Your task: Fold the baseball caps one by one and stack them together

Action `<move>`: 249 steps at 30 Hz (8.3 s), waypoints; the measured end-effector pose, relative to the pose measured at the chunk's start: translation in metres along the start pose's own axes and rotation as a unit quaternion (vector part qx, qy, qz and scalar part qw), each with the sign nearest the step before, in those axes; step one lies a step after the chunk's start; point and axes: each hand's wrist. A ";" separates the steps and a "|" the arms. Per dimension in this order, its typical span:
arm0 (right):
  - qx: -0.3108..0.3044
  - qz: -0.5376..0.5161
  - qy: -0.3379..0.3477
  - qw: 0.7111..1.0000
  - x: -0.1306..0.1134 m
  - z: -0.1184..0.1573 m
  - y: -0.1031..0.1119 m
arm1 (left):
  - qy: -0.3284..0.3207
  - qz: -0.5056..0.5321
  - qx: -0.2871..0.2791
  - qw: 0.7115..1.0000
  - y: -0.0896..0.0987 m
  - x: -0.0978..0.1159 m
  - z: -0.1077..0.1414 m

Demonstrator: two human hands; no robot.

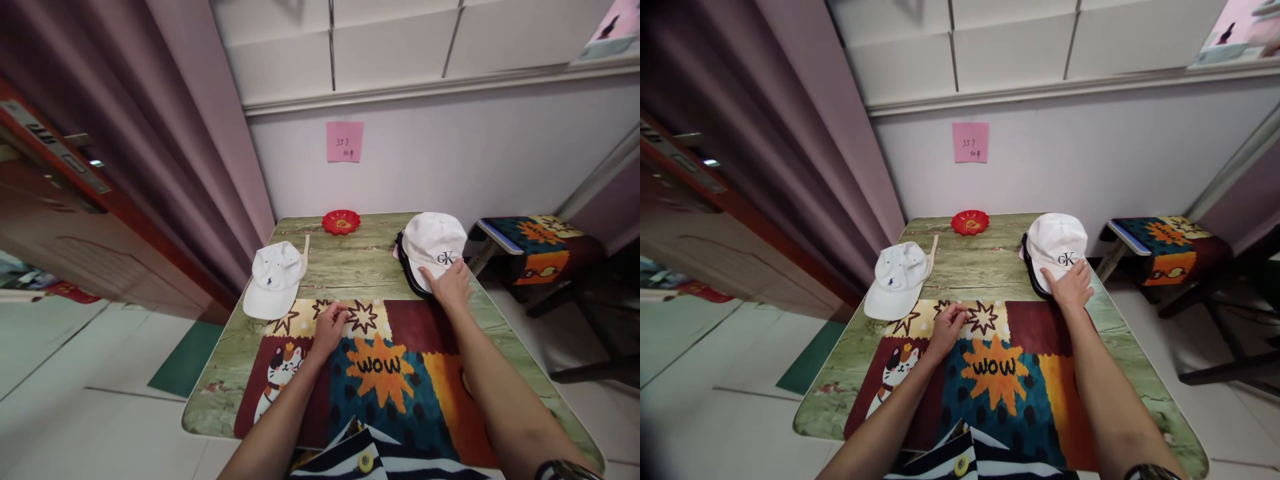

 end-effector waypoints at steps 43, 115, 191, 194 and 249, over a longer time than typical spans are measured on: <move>-0.408 -0.619 -0.033 0.670 -0.151 0.129 0.021 | -0.309 -0.224 0.238 0.893 0.136 0.208 -0.020; -0.177 -0.435 0.277 0.838 -0.151 0.176 0.093 | 0.041 0.262 0.132 0.955 0.014 0.129 0.054; -0.309 -0.496 0.097 0.805 -0.144 0.177 0.084 | 0.078 0.270 0.074 0.957 0.034 0.109 0.052; -0.316 -0.482 0.114 0.809 -0.141 0.176 0.087 | 0.078 0.267 0.073 0.958 0.034 0.109 0.052; -0.183 -0.428 0.264 0.845 -0.132 0.166 0.094 | 0.014 0.280 0.018 0.960 0.035 0.102 0.036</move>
Point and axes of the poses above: each hand's wrist, its own z-axis away from the middle knuckle, its own y-axis out of the back of the hand, x = y × z, and after that the axes turned 1 degree about y, right-handed
